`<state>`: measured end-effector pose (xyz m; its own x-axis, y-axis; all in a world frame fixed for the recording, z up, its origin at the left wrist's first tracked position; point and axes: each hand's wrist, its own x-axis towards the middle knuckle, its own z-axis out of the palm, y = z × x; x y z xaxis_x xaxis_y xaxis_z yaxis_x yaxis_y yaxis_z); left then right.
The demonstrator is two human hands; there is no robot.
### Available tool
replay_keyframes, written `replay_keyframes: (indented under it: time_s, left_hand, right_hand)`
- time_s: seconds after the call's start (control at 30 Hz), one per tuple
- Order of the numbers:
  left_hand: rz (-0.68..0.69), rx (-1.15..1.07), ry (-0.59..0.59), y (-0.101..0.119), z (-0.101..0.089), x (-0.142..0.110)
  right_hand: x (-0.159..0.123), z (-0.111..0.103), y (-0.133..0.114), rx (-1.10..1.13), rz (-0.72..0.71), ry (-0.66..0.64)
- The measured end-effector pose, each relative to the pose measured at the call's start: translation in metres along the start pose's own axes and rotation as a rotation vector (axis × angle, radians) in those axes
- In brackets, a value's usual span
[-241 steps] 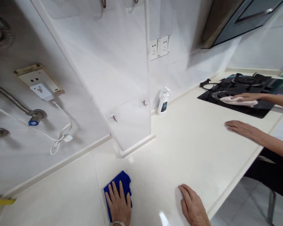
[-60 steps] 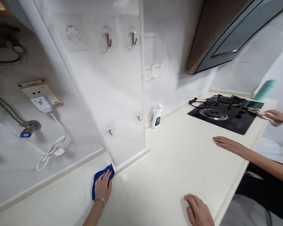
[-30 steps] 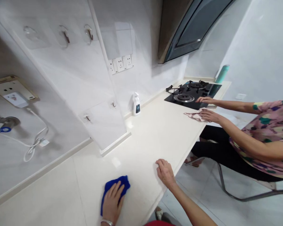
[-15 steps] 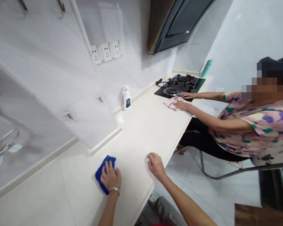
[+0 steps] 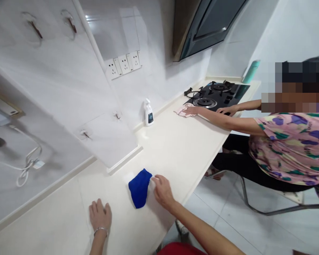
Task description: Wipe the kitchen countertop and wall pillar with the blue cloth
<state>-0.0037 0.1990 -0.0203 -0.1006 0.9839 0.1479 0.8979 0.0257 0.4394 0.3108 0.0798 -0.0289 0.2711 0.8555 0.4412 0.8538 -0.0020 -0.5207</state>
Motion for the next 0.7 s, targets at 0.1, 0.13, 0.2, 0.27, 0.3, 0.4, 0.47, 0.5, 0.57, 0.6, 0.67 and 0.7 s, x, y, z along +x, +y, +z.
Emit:
replay_keyframes:
  time_s: [0.1,0.13,0.2,0.27,0.3,0.4,0.47,0.5,0.57,0.6,0.67,0.7]
  left_hand:
    - [-0.117,0.174,-0.004,-0.003,-0.006,-0.005]
    - [-0.137,0.217,-0.011,-0.001,-0.007,-0.007]
    - [-0.141,0.255,-0.011,0.005,-0.008,-0.008]
    - [-0.136,0.271,-0.003,0.009,-0.008,-0.009]
    - [-0.130,0.275,0.000,0.010,-0.009,-0.008]
    - [-0.118,0.286,0.007,0.011,-0.010,-0.007]
    - [-0.111,0.293,0.019,0.011,-0.010,-0.006]
    - [-0.106,0.296,0.024,0.011,-0.009,-0.005]
    - [-0.093,0.298,0.031,0.010,-0.008,-0.005]
    - [-0.087,0.298,0.033,0.010,-0.008,-0.005]
    - [-0.086,0.300,0.037,0.011,-0.007,-0.005]
    - [-0.089,0.302,0.039,0.011,-0.006,-0.005]
  right_hand:
    - [0.031,0.023,-0.048,0.001,-0.104,-0.269]
    - [0.039,0.029,-0.060,0.002,-0.136,-0.357]
    - [0.047,0.036,-0.074,0.008,-0.184,-0.487]
    - [0.047,0.034,-0.073,0.020,-0.215,-0.539]
    - [0.044,0.031,-0.068,0.027,-0.231,-0.544]
    - [0.025,0.011,-0.039,0.031,-0.273,-0.516]
    - [0.007,-0.008,-0.009,-0.006,-0.266,-0.470]
    - [-0.002,-0.018,0.008,-0.039,-0.251,-0.438]
    - [-0.018,-0.040,0.044,-0.131,-0.210,-0.362]
    - [-0.025,-0.051,0.061,-0.186,-0.185,-0.319]
    - [-0.032,-0.069,0.094,-0.290,-0.134,-0.239]
    - [-0.032,-0.076,0.107,-0.335,-0.106,-0.206]
